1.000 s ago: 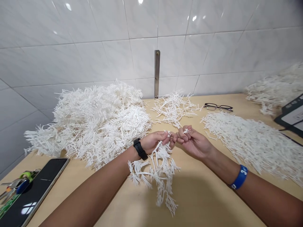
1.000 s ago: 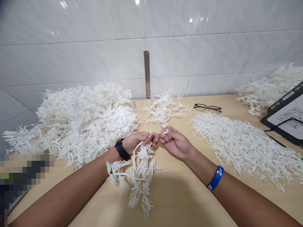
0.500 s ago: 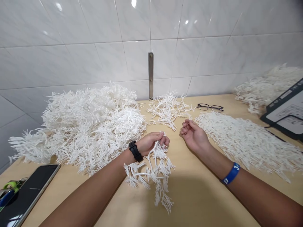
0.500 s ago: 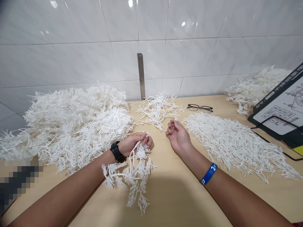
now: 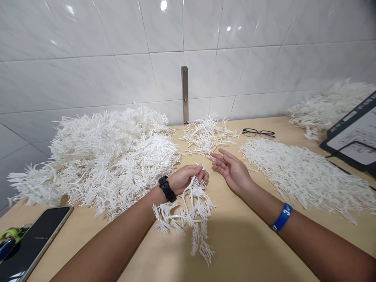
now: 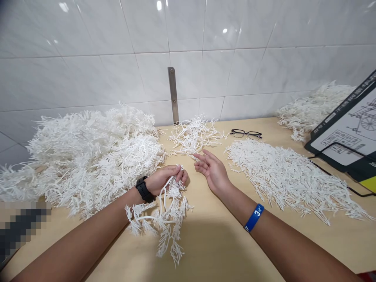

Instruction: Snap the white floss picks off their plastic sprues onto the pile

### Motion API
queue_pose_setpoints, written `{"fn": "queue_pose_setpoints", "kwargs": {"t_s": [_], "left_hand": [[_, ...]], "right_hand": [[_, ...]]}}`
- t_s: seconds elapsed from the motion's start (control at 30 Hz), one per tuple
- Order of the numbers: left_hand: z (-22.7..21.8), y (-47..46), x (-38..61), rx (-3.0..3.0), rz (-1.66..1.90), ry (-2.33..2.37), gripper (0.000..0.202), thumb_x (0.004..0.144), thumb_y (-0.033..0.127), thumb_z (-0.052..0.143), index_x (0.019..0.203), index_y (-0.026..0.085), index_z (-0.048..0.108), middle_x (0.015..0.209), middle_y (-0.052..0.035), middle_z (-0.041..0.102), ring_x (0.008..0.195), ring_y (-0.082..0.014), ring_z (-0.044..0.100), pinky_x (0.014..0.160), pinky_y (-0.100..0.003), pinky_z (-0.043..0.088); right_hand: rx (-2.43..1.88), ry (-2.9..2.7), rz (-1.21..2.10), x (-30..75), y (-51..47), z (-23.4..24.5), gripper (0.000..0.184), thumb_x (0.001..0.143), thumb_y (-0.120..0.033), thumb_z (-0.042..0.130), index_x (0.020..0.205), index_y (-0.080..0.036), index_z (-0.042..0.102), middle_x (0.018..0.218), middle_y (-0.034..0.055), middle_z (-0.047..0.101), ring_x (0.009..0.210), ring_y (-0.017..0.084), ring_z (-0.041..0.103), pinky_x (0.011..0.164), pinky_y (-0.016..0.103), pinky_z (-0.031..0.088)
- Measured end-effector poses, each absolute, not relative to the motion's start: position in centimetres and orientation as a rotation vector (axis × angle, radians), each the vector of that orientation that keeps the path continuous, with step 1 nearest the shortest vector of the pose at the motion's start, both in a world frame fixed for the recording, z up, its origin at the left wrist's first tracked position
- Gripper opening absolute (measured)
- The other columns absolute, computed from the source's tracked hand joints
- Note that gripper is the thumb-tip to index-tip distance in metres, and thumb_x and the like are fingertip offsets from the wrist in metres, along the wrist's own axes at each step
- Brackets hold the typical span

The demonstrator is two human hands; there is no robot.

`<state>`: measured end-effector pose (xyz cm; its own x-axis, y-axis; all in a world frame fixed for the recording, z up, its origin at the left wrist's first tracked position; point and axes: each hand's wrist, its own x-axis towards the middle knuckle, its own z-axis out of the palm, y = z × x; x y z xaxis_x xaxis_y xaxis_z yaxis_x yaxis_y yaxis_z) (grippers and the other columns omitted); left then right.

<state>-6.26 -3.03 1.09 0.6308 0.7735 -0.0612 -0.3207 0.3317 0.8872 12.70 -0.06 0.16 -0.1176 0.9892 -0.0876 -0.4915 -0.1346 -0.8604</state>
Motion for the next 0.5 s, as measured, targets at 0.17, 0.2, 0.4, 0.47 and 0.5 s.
{"fn": "queue_pose_setpoints", "kwargs": {"t_s": [0.17,0.2,0.4,0.47,0.5], "left_hand": [[1.1,-3.1,-6.1,1.027,0.757,0.558,0.043,0.080,0.045,0.062,0.056,0.011,0.051,0.073,-0.0067,0.057,0.060,-0.0124,0.053,0.060,-0.027,0.038],[1.1,-3.1,-6.1,1.035,0.752,0.563,0.044,0.080,0.045,0.062,0.055,0.011,0.051,0.073,-0.0070,0.058,0.061,-0.0129,0.053,0.060,-0.027,0.038],[1.5,-3.4,-5.8,1.147,0.766,0.598,0.046,0.081,0.043,0.062,0.050,0.012,0.050,0.065,-0.0071,0.059,0.064,-0.0142,0.054,0.066,-0.027,0.038],[1.5,-3.4,-5.8,1.134,0.751,0.609,0.046,0.080,0.044,0.062,0.050,0.012,0.050,0.065,-0.0068,0.059,0.062,-0.0141,0.054,0.064,-0.028,0.038],[1.4,-3.4,-5.8,1.122,0.745,0.613,0.046,0.079,0.045,0.063,0.051,0.012,0.050,0.066,-0.0068,0.059,0.062,-0.0143,0.054,0.063,-0.028,0.038]], "right_hand": [[-0.890,-1.052,1.487,12.3,-0.5,0.5,0.016,0.082,-0.033,0.062,0.082,-0.017,0.061,0.072,0.0033,0.066,0.060,0.012,0.060,0.056,0.025,0.050],[-0.880,-1.145,1.484,12.2,-0.7,0.5,0.022,0.082,-0.037,0.062,0.077,-0.016,0.061,0.066,0.0022,0.064,0.057,0.011,0.057,0.054,0.024,0.047],[-0.768,-1.623,1.514,11.0,-1.9,0.3,0.029,0.087,-0.044,0.057,0.075,-0.018,0.056,0.058,0.0001,0.060,0.055,0.013,0.055,0.056,0.026,0.043],[-0.845,-1.620,1.349,11.1,-1.9,0.5,0.027,0.088,-0.041,0.055,0.073,-0.018,0.055,0.058,-0.0008,0.057,0.055,0.013,0.052,0.056,0.026,0.040],[-0.904,-1.602,1.219,11.4,-1.7,0.8,0.026,0.088,-0.038,0.055,0.071,-0.019,0.054,0.059,-0.0012,0.055,0.055,0.012,0.050,0.055,0.025,0.039]]}}
